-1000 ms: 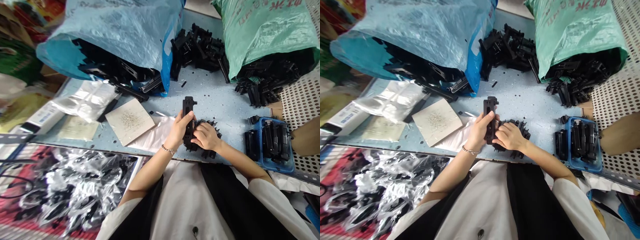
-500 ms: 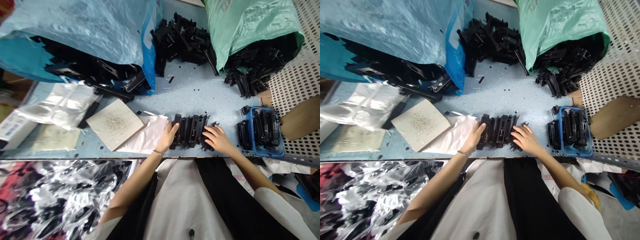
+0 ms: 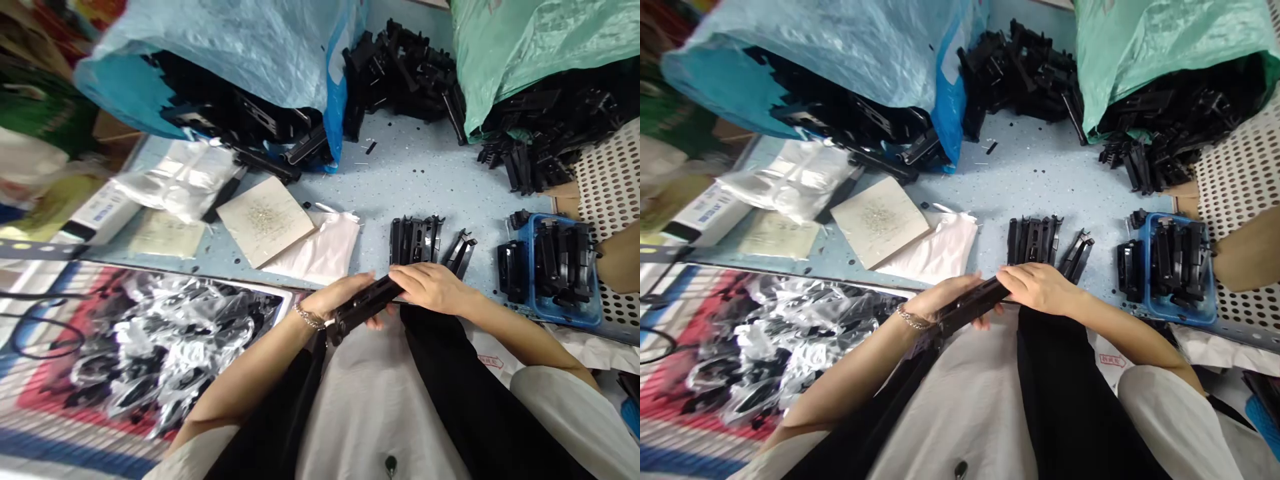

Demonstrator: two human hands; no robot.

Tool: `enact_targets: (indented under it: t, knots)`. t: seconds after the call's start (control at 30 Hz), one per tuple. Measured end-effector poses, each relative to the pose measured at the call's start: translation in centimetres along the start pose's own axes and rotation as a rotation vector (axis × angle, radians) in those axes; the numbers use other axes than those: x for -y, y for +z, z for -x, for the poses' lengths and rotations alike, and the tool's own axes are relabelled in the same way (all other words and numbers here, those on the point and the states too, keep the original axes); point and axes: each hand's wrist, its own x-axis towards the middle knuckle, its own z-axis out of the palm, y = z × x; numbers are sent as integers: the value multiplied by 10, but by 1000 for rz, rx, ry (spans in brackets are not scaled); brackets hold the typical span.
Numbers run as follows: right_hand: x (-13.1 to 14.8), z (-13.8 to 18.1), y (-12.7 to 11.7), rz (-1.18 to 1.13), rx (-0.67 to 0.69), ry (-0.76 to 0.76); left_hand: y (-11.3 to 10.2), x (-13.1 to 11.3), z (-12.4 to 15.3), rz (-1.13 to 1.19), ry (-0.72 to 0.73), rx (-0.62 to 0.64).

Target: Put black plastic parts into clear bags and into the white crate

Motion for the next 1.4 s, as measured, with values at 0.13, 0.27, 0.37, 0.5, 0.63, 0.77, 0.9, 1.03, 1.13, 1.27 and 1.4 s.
enact_targets:
  t: [0.13, 0.27, 0.37, 0.5, 0.63, 0.77, 0.9, 1.03, 1.13, 1.27, 1.4]
  knots:
    - [-10, 4, 13, -290, -118, 297, -34, 18, -1, -448, 386, -854]
    - [-7, 4, 33, -900, -256, 616, -69, 27, -13, -774, 408, -1184]
    - [3, -3, 46, -1201, -341, 676, -88, 23, -12, -739, 366, -1188]
    - [15, -21, 57, -1437, -364, 690, -101, 19, -2, -572, 316, -1082]
    - [23, -43, 82, -1828, -135, 724, -104, 23, 4, -466, 365, -1071]
    - [22, -44, 110, -2098, 59, 920, -106, 27, 16, -721, 504, -1047]
    - [17, -36, 116, -2206, 88, 909, -106, 28, 27, -948, 594, -1015]
    - [16, -52, 118, -2345, 227, 867, -85, 34, 30, -992, 647, -982]
    - [15, -67, 124, -2294, 134, 887, -55, 42, 33, -1023, 740, -822]
    - [16, -69, 122, -2013, -61, 856, -30, 53, 41, -1001, 816, -755]
    - [20, -62, 107, -2124, 7, 753, -43, 64, 39, -1005, 807, -930]
